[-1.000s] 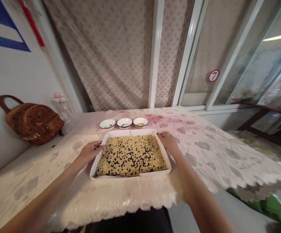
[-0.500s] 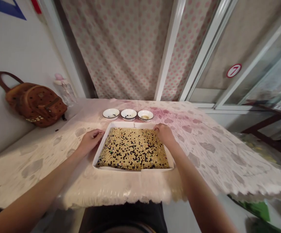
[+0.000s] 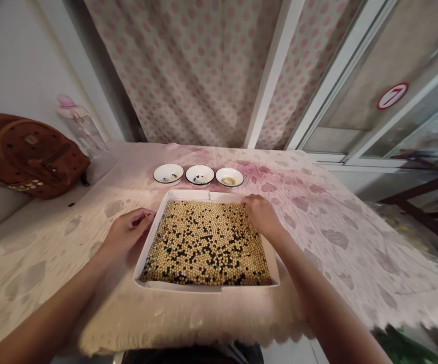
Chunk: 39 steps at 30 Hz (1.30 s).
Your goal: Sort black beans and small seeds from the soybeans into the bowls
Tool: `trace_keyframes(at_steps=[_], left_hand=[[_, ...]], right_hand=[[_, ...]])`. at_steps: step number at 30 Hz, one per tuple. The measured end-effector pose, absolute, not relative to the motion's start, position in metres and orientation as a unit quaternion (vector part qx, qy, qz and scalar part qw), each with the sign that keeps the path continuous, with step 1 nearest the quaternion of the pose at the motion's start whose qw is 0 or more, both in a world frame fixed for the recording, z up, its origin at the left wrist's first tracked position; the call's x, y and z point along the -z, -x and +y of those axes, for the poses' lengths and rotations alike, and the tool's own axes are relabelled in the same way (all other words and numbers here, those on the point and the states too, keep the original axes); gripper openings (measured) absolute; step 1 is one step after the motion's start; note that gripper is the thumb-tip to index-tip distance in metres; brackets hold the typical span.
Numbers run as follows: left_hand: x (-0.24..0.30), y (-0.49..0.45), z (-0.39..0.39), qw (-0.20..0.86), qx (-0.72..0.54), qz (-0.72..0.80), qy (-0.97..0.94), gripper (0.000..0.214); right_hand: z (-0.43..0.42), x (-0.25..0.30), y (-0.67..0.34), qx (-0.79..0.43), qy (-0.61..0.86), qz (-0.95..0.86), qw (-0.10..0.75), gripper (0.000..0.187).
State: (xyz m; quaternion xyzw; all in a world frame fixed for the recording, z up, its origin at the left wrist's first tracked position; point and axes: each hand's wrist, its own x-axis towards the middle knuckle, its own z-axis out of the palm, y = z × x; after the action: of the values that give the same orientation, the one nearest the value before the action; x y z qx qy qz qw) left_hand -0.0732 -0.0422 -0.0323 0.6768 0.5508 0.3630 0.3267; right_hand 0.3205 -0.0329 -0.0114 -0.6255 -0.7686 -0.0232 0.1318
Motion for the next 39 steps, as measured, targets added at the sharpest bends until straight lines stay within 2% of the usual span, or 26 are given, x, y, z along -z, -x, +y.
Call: trace_keyframes(at_steps=[2, 10, 21, 32, 39], left_hand=[[0.031, 0.073, -0.044, 0.331, -0.362, 0.555, -0.672, 0.042], [0.029, 0.075, -0.047, 0.348, -0.344, 0.561, -0.667, 0.041], [0.027, 0.076, -0.048, 0.337, -0.331, 0.562, -0.679, 0.040], [0.029, 0.080, -0.045, 0.330, -0.314, 0.576, -0.679, 0.042], [0.030, 0.079, -0.042, 0.301, -0.307, 0.583, -0.690, 0.042]], right_hand=[[-0.032, 0.010, -0.324, 0.046, 0.623, -0.770, 0.131, 0.030], [-0.029, 0.015, -0.324, 0.128, 0.597, -0.791, 0.039, 0.026], [-0.021, 0.008, -0.310, 0.150, 0.613, -0.774, -0.039, 0.023], [-0.019, 0.011, -0.312, 0.141, 0.622, -0.770, -0.030, 0.024], [-0.026, 0.015, -0.311, 0.137, 0.615, -0.776, 0.033, 0.023]])
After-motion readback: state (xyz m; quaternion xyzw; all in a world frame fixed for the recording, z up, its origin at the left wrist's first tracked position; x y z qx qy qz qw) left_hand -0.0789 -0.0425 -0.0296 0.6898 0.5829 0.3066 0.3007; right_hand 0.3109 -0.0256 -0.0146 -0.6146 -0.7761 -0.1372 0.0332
